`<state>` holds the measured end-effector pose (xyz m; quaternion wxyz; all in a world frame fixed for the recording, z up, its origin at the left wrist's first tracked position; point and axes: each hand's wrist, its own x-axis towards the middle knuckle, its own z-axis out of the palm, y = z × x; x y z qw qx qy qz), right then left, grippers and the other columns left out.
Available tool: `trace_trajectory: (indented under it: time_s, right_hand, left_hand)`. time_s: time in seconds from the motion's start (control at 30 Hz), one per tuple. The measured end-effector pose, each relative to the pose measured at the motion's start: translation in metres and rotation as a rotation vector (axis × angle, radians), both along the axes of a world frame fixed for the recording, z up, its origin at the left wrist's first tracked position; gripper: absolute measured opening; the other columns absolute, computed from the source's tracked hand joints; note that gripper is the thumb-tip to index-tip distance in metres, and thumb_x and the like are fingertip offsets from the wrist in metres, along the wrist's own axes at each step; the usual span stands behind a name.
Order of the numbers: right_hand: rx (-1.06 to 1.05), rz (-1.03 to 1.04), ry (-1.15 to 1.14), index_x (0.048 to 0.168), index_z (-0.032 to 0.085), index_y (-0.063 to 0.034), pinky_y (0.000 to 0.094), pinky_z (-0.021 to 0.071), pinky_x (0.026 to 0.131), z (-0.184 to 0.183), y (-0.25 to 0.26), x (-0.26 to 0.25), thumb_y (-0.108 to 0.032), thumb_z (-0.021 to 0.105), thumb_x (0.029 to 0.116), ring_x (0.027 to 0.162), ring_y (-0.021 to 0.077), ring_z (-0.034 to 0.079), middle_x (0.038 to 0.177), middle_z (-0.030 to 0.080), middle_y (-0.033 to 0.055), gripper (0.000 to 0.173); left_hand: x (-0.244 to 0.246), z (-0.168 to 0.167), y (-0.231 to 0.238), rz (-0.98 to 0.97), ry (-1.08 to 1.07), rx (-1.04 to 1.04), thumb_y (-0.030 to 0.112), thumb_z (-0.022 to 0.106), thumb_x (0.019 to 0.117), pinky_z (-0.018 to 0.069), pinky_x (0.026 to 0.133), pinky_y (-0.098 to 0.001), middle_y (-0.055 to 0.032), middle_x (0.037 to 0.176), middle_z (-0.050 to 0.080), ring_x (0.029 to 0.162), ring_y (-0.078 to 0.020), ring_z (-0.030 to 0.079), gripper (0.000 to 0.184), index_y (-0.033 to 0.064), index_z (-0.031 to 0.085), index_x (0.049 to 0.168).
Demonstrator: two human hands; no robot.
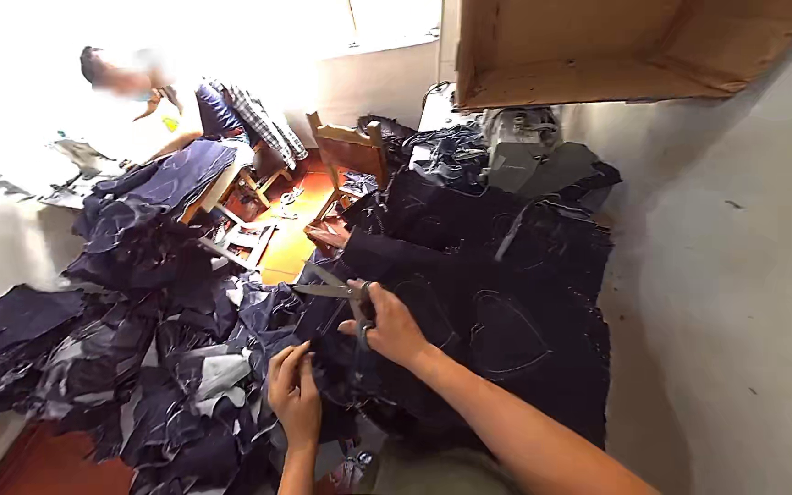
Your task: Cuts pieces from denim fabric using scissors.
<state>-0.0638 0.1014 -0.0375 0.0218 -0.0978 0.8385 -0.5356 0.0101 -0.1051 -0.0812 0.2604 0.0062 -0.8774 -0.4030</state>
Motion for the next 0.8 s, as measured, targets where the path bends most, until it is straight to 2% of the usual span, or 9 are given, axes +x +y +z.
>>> trace_trajectory:
  time_s: [0.13, 0.23, 0.33, 0.47, 0.53, 0.6, 0.67, 0.73, 0.8]
  right_hand:
    - [0.146, 0.014, 0.167, 0.139, 0.061, -0.0102, 0.0494, 0.0503, 0.106, -0.01, -0.001, 0.0, -0.046, 0.08, 0.0851, 0.123, 0.0249, 0.063, 0.138, 0.066, 0.0065, 0.067]
    - [0.232, -0.022, 0.357, 0.13, 0.064, -0.0047, 0.0535, 0.0503, 0.105, -0.023, -0.008, 0.003, -0.042, 0.082, 0.0841, 0.125, 0.0283, 0.064, 0.141, 0.064, 0.0089, 0.062]
    - [0.288, -0.053, 0.494, 0.12, 0.066, -0.0034, 0.0545, 0.0501, 0.104, -0.032, -0.01, 0.005, -0.039, 0.083, 0.0824, 0.127, 0.0283, 0.063, 0.139, 0.065, 0.0099, 0.055]
    - [0.298, -0.047, 0.513, 0.121, 0.066, -0.0027, 0.054, 0.0491, 0.105, -0.032, -0.006, 0.004, -0.037, 0.083, 0.0823, 0.126, 0.0281, 0.063, 0.14, 0.065, 0.01, 0.055]
    - [0.316, -0.044, 0.526, 0.122, 0.066, -0.0018, 0.0544, 0.0487, 0.105, -0.031, -0.007, 0.007, -0.036, 0.083, 0.082, 0.126, 0.029, 0.063, 0.14, 0.065, 0.0109, 0.055]
    - [0.342, -0.042, 0.54, 0.121, 0.066, -0.001, 0.055, 0.0484, 0.105, -0.029, -0.01, 0.009, -0.034, 0.084, 0.081, 0.125, 0.0299, 0.064, 0.138, 0.065, 0.0119, 0.056]
    - [0.374, -0.032, 0.549, 0.122, 0.066, -0.0004, 0.0554, 0.0481, 0.106, -0.026, -0.01, 0.009, -0.033, 0.085, 0.0796, 0.125, 0.0306, 0.064, 0.136, 0.067, 0.013, 0.057]
    - [0.404, -0.019, 0.527, 0.124, 0.066, -0.0013, 0.0551, 0.0475, 0.107, -0.022, -0.009, 0.008, -0.034, 0.085, 0.08, 0.127, 0.0297, 0.063, 0.136, 0.067, 0.0124, 0.058]
    - [0.429, 0.006, 0.455, 0.127, 0.065, -0.0032, 0.0539, 0.046, 0.11, -0.017, -0.008, 0.008, -0.036, 0.086, 0.0809, 0.128, 0.0278, 0.062, 0.138, 0.066, 0.0102, 0.06]
  left_hand:
    - [0.039, -0.073, -0.064, -0.24, -0.848, -0.148, -0.001, 0.064, 0.0867, 0.037, 0.121, -0.0513, -0.0185, 0.151, 0.052, 0.143, -0.033, 0.047, 0.054, 0.004, 0.061, 0.14]
    - [0.054, -0.114, -0.074, -0.413, -0.896, -0.137, 0.022, 0.072, 0.0906, 0.0253, 0.126, -0.0502, -0.0173, 0.143, 0.061, 0.141, -0.0294, 0.05, 0.048, 0.0013, 0.064, 0.134]
    - [0.072, -0.11, -0.076, -0.5, -0.876, -0.038, 0.037, 0.075, 0.0874, 0.0526, 0.093, -0.0503, -0.0169, 0.093, 0.069, 0.092, -0.029, 0.067, 0.043, -0.0033, 0.068, 0.101]
    - [0.091, -0.076, -0.074, -0.576, -1.156, 0.302, 0.022, 0.066, 0.0971, 0.0565, 0.055, -0.0435, -0.0132, 0.085, 0.067, 0.058, -0.0241, 0.063, 0.074, 0.0174, 0.027, 0.16]
    - [0.086, -0.076, -0.069, -0.581, -1.293, 0.369, 0.016, 0.06, 0.0999, 0.0566, 0.052, -0.0437, -0.0147, 0.086, 0.067, 0.056, -0.025, 0.064, 0.087, 0.0355, 0.005, 0.166]
    - [0.078, -0.087, -0.064, -0.579, -1.304, 0.317, 0.032, 0.063, 0.1015, 0.057, 0.059, -0.0425, -0.0164, 0.092, 0.068, 0.063, -0.0237, 0.065, 0.077, 0.0274, 0.018, 0.164]
    - [0.065, -0.095, -0.064, -0.567, -1.2, 0.193, 0.05, 0.066, 0.0968, 0.0539, 0.094, -0.0522, -0.0225, 0.125, 0.066, 0.106, -0.0312, 0.067, 0.072, 0.0133, 0.043, 0.154]
    - [0.055, -0.093, -0.067, -0.547, -1.064, 0.077, 0.059, 0.062, 0.0953, 0.0405, 0.113, -0.0586, -0.0274, 0.146, 0.05, 0.134, -0.0394, 0.051, 0.066, 0.0068, 0.063, 0.137]
    - [0.053, -0.092, -0.075, -0.545, -0.909, -0.072, 0.063, 0.057, 0.095, 0.041, 0.112, -0.0568, -0.0239, 0.137, 0.058, 0.13, -0.037, 0.054, 0.065, 0.0042, 0.073, 0.119]
